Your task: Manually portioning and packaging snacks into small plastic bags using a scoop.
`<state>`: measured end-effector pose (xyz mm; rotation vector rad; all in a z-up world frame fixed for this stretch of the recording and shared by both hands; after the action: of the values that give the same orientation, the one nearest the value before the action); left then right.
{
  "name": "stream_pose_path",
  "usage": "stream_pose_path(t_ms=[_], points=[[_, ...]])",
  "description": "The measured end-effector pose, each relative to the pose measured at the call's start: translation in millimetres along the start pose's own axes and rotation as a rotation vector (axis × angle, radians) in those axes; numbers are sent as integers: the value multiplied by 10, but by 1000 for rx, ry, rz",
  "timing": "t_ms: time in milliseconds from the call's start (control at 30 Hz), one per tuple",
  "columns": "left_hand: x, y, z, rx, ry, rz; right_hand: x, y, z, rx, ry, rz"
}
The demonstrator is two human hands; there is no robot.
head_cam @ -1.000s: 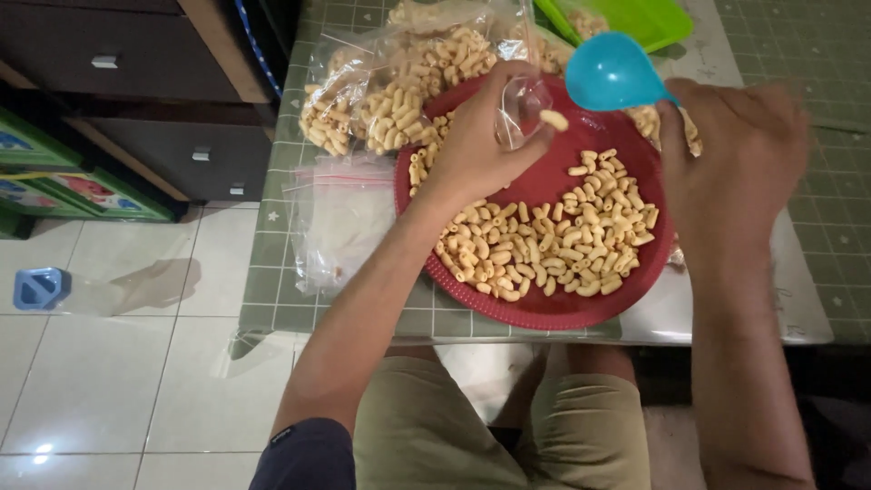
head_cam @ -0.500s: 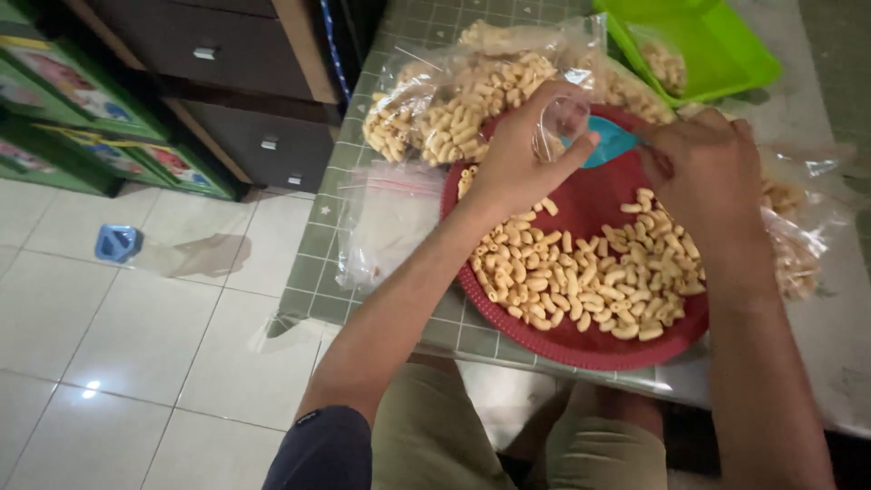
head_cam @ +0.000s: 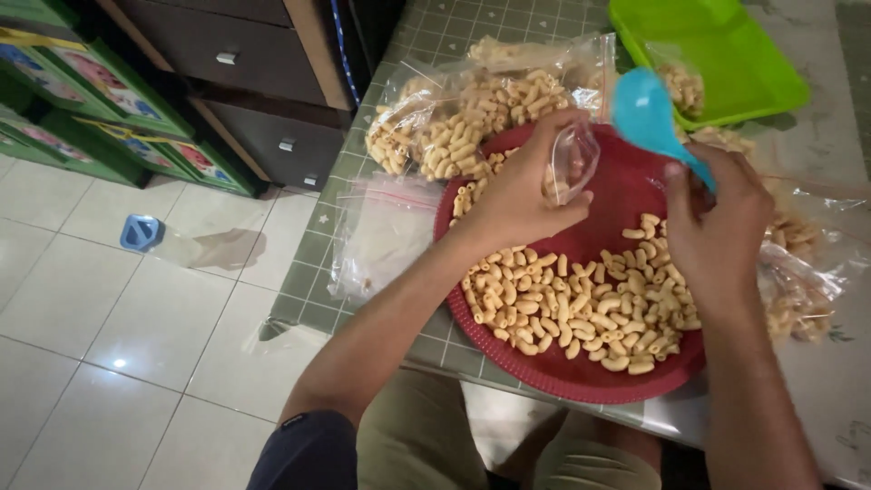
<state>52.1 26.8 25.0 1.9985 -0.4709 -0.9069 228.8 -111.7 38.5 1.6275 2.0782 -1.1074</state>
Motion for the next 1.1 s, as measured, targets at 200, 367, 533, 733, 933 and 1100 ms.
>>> stream_pose_path(t_ms=[200, 367, 533, 733, 933, 1100], points=[[40, 103, -3, 13, -39, 37, 239, 21, 242, -27, -115, -606], [74, 25, 38, 143, -40, 6, 159, -433, 147, -59, -186, -494], [63, 141, 57, 75, -88, 97, 188, -321, 147, -87, -171, -407], [95, 98, 57, 63, -135, 70, 238, -354, 148, -111, -173, -378], [164, 62, 40, 115, -141, -66, 209, -457, 125, -214, -190, -478], [221, -54, 15, 252, -108, -138, 132, -455, 160, -86, -116, -659]])
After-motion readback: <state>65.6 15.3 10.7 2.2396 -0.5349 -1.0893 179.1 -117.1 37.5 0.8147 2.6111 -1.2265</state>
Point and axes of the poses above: each hand's wrist, its own z-axis away from the middle knuckle, its own x-axis out of the palm, y = z × x, the point moved 6 cm from there along -z, towards the middle knuckle, and after that the axes turned 4 degrees about -z, right-handed, at the moved point
